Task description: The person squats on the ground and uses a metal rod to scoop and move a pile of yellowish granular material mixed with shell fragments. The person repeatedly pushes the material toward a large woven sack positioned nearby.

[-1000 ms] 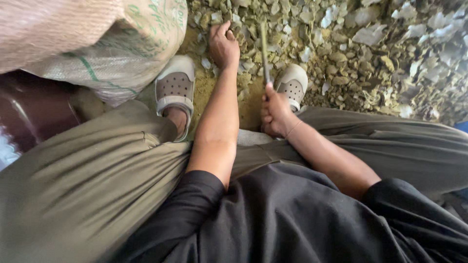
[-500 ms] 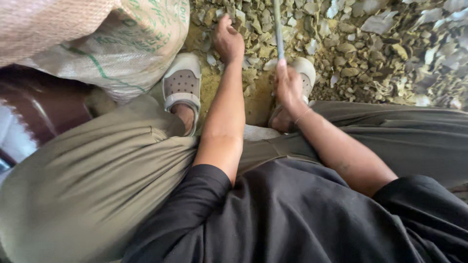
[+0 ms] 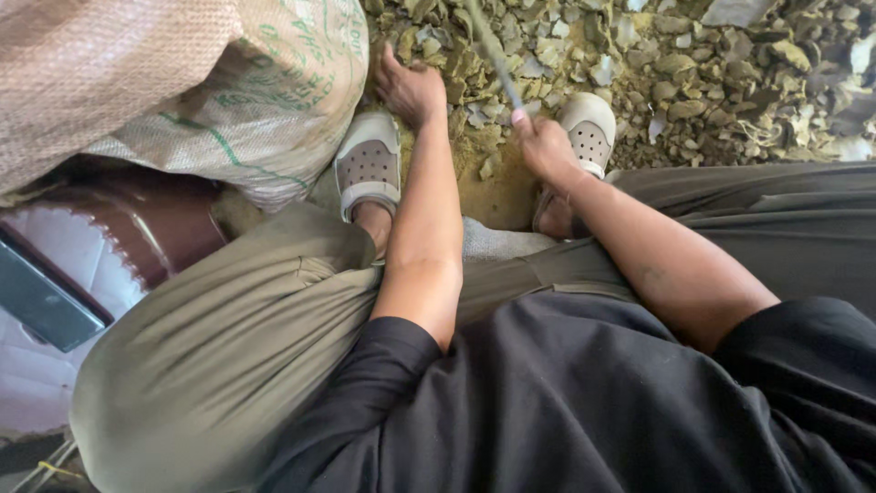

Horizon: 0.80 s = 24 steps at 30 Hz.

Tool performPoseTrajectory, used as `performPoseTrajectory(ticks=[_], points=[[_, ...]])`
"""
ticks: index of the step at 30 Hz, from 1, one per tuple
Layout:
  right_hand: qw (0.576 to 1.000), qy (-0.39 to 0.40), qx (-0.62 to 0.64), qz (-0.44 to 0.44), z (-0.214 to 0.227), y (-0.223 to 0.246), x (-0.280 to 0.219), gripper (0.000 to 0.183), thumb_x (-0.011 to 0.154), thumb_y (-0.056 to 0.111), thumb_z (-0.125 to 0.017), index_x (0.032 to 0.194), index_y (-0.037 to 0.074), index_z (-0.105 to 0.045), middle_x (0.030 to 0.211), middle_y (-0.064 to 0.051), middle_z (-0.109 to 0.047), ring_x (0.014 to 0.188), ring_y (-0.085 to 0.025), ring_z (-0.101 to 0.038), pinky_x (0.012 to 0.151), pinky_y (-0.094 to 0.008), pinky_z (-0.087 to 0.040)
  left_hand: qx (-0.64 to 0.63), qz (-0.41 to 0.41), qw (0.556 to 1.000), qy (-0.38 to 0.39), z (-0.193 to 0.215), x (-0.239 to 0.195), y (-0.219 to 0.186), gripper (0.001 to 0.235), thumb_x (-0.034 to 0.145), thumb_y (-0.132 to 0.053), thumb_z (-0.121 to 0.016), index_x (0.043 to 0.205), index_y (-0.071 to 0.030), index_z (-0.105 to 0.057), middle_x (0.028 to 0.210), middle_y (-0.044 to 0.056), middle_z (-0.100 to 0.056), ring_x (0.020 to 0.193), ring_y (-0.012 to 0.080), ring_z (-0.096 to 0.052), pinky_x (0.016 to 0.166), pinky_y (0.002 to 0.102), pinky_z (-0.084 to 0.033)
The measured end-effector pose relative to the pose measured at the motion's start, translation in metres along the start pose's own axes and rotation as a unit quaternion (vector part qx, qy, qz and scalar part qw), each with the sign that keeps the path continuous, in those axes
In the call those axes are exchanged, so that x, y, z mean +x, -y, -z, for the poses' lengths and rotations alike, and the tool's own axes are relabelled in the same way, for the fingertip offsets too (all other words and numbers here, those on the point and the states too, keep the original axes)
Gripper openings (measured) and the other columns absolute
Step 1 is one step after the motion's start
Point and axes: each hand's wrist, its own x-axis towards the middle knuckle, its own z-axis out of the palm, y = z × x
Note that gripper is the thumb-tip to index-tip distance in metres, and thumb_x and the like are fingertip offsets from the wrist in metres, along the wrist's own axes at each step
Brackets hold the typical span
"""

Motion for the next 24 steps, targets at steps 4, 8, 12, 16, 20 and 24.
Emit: performPoseTrajectory(ticks=[4, 8, 12, 16, 20, 24], points=[[0.998, 0.002, 0.04, -0.039, 0.0, -0.004, -0.005, 0.063, 0.106, 0.057, -0.048, 0.086, 0.0, -0.066, 0.07, -0.008, -0.056, 0.069, -0.027, -0.053, 0.069, -0.052, -0.045, 0.032, 0.074, 0.992, 0.1, -0.002, -0.012, -0.001, 0.059, 0.087, -0.012, -0.066, 0.144, -0.014, -0.051, 0.154, 0.015, -0.047, 0.142, 0.0345, -0.044, 0.12, 0.054, -0.031], [0.99, -0.045, -0.052, 0.122, -0.004, -0.024, -0.012, 0.066, 0.109, 0.057, -0.044, 0.085, -0.001, -0.064, 0.07, -0.014, -0.058, 0.072, -0.031, -0.058, 0.071, -0.048, -0.048, 0.021, 0.028, 0.995, 0.095, 0.0, -0.026, 0.005, 0.053, 0.091, -0.01, -0.062, 0.143, -0.015, -0.053, 0.161, 0.013, -0.042, 0.147, 0.0353, -0.038, 0.12, 0.053, -0.032], [0.994, -0.005, -0.095, 0.06, -0.004, -0.035, -0.005, 0.066, 0.106, 0.06, -0.045, 0.083, 0.002, -0.066, 0.071, -0.013, -0.061, 0.07, -0.029, -0.06, 0.07, -0.045, -0.047, 0.042, 0.031, 0.994, 0.099, 0.005, -0.028, -0.004, 0.048, 0.091, -0.013, -0.064, 0.139, -0.018, -0.058, 0.158, 0.01, -0.045, 0.144, 0.0338, -0.043, 0.119, 0.052, -0.037], [0.991, 0.008, 0.076, -0.106, -0.017, -0.045, 0.003, 0.065, 0.102, 0.064, -0.049, 0.088, 0.002, -0.065, 0.075, -0.01, -0.06, 0.067, -0.029, -0.058, 0.062, -0.048, -0.048, 0.041, 0.023, 0.998, 0.038, 0.014, -0.042, -0.002, 0.05, 0.088, -0.019, -0.067, 0.137, -0.016, -0.058, 0.151, 0.012, -0.049, 0.137, 0.0353, -0.048, 0.112, 0.054, -0.042], [0.998, -0.036, 0.026, 0.041, -0.013, -0.049, 0.015, 0.068, 0.104, 0.064, -0.047, 0.084, 0.002, -0.067, 0.073, -0.01, -0.063, 0.065, -0.022, -0.059, 0.059, -0.041, -0.047, 0.042, 0.078, 0.996, 0.0, 0.022, -0.059, -0.003, 0.057, 0.084, -0.013, -0.069, 0.138, -0.012, -0.052, 0.145, 0.015, -0.05, 0.136, 0.0362, -0.048, 0.102, 0.059, -0.041], [0.998, -0.013, -0.06, -0.004, -0.001, -0.058, 0.02, 0.062, 0.103, 0.064, -0.049, 0.081, 0.009, -0.067, 0.068, -0.007, -0.062, 0.06, -0.019, -0.059, 0.058, -0.036, -0.045, -0.125, 0.093, 0.988, -0.003, 0.021, -0.06, -0.004, 0.061, 0.089, -0.007, -0.062, 0.148, -0.016, -0.049, 0.149, 0.014, -0.047, 0.134, 0.0345, -0.055, 0.11, 0.05, -0.05]])
